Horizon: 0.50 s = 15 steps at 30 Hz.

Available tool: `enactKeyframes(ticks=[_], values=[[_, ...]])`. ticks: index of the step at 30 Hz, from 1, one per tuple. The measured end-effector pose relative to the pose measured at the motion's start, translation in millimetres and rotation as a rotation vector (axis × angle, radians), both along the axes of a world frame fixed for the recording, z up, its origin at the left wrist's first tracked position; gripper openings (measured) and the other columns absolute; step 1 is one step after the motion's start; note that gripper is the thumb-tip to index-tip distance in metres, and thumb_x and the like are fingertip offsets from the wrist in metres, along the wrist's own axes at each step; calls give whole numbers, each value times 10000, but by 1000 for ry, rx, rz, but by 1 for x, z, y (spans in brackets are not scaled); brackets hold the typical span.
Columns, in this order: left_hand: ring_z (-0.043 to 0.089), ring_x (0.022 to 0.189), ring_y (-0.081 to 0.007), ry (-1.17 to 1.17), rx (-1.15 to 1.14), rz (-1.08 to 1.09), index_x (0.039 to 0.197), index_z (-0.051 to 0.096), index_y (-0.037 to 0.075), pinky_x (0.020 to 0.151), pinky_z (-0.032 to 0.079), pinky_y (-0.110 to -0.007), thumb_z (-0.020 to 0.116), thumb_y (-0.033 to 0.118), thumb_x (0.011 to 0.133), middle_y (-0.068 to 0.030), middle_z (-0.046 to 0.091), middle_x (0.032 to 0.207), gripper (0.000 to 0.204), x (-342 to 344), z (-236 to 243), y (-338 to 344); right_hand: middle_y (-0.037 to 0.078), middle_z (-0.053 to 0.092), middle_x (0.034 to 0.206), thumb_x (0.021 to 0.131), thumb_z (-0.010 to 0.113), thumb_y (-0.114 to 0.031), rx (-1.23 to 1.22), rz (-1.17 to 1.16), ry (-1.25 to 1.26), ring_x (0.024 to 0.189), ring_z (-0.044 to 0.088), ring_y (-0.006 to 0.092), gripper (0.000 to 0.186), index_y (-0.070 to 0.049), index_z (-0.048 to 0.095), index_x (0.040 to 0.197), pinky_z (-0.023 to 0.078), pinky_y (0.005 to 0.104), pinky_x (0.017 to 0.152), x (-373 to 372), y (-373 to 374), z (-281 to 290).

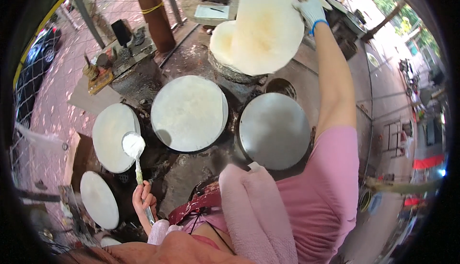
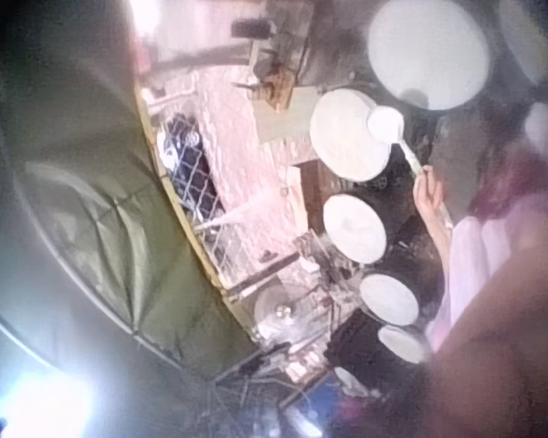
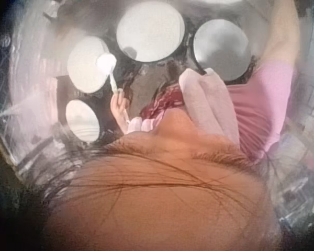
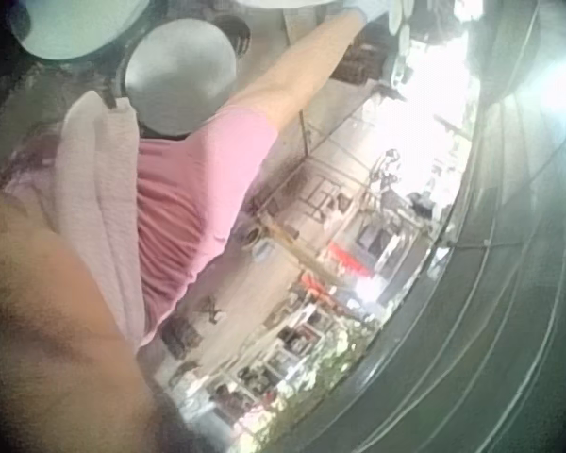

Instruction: The person spreads thin layers of batter onto multiple hot circular plates to cook popia skins, then lifts the cooked skins off the plates and places them in a stack.

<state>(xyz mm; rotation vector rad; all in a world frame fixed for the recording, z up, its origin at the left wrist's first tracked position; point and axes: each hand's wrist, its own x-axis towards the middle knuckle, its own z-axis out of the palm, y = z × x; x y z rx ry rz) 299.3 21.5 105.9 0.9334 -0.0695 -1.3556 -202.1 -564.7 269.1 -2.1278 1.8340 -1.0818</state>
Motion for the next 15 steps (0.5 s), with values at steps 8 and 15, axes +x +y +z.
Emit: enactKeyframes(ticks=[8,15], values=[[304,351,-29,108,53,562,1039,498,-58,319,246,-159,400,155,975,14,385,642,243,-114,28,42,109,658,926,725,734,-108,69,-292,-826,760,606,185,383,49,618,1055,475,329,653,26,-14,-226],[405,377,-80,198,-50,652,1151,424,-52,366,287,-245,281,233,1026,-7,420,670,342,-171,21,105,94,632,846,765,699,-21,237,-422,-1134,646,587,157,303,32,592,1043,476,297,556,18,-26,-307]])
